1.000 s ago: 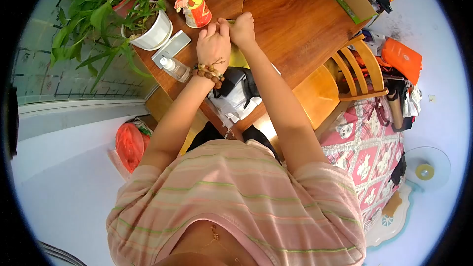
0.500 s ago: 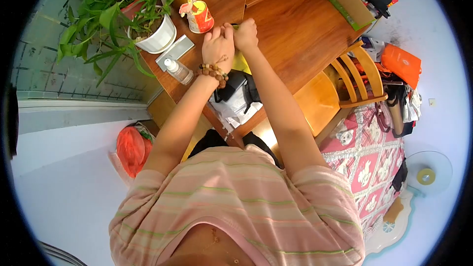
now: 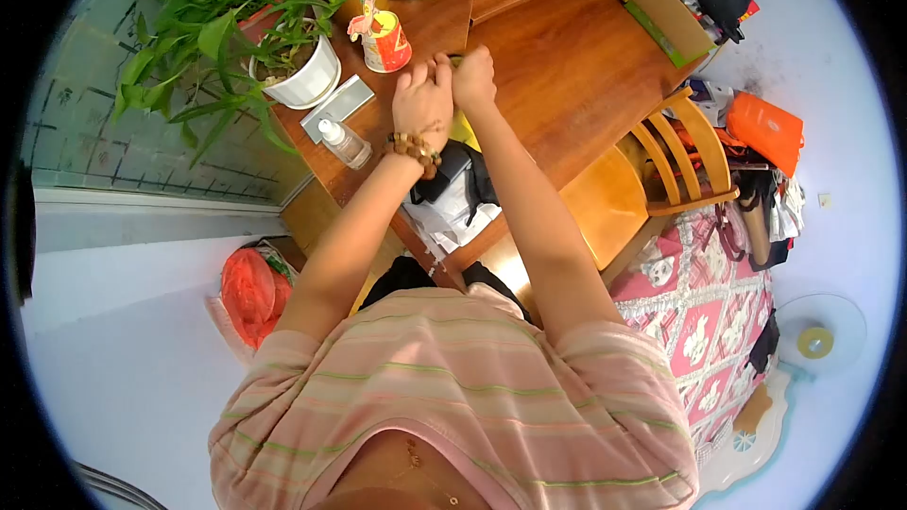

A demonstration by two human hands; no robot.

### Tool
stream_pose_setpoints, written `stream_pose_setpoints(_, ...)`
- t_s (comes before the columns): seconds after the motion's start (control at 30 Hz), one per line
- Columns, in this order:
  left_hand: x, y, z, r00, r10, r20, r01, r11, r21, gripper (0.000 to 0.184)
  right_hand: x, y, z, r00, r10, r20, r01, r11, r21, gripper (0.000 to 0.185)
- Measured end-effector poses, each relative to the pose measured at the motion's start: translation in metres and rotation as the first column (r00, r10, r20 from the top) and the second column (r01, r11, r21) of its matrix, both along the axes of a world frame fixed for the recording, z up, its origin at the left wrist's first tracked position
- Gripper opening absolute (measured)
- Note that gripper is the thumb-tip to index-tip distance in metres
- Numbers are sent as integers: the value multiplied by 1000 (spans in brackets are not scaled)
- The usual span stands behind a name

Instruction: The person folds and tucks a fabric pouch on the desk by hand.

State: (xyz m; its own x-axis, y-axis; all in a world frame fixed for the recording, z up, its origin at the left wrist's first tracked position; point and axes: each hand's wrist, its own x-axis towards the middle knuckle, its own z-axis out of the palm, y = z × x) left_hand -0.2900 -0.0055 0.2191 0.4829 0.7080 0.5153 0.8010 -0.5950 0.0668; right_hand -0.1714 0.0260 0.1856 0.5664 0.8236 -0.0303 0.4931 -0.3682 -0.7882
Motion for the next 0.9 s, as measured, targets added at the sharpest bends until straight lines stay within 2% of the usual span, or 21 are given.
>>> stream_pose_setpoints(0.03,-3,-8,-1,1000,5,-6,-5,1000,8,36,-2,-10,-2,1000,20,6,-20,999,35,66)
stream_pose_setpoints(0.07,-7,-21,-4,1000,11,-1,-11,998,-54,38,-5,-24,-6,997,50,-59,-42,991,129,68)
stream_pose_setpoints(0.1,-12,-34,0,1000,-17,-14,17,999,-36,41,-7,-33,-24,998,51,-24,-43,965,260,67)
stream_pose_setpoints(0.17,-17,-46,-6,999,-23,48,20,998,66,43,-16,-49,-26,999,6,-49,5,972,234,65)
stream_pose_setpoints(0.2,-17,-44,-4,999,-23,46,20,998,58,43,-14,-45,-23,999,6,-51,6,974,226,65)
stream_pose_setpoints(0.27,-11,-28,4,1000,-9,24,9,1000,-7,41,-2,-24,-8,968,166,-187,-138,979,151,66)
stream_pose_setpoints(0.3,-5,-14,0,999,12,44,-10,999,-32,39,-1,-13,-3,969,162,-186,-136,980,147,66)
stream_pose_setpoints(0.37,1,5,1,999,28,19,-29,999,25,38,-4,8,6,1000,19,24,-19,1000,25,67)
stream_pose_setpoints(0.47,-1,3,0,999,4,35,-5,1000,28,37,-6,6,8,999,-20,25,20,1000,10,72)
stream_pose_setpoints(0.5,-4,-4,0,1000,10,21,-10,1000,5,37,-6,-1,0,1000,-16,19,16,1000,8,72)
stream_pose_setpoints(0.57,-13,-27,-3,1000,-8,17,8,999,-35,37,-6,-26,-23,998,70,-2,-69,985,156,78)
stream_pose_setpoints(0.6,-18,-37,-4,999,-19,35,18,1000,8,37,-14,-45,-8,994,68,-84,-55,987,149,80)
stream_pose_setpoints(0.63,-20,-43,-4,998,-31,53,28,998,50,37,-15,-46,-12,994,69,-89,-55,988,146,80)
stream_pose_setpoints(0.73,-20,-43,2,999,-34,-2,34,998,-56,38,-19,-50,-11,995,66,-71,-53,982,182,75)
stream_pose_setpoints(0.9,-16,-39,0,1000,-31,0,31,999,5,39,-18,-50,-4,993,76,-95,-61,987,146,75)
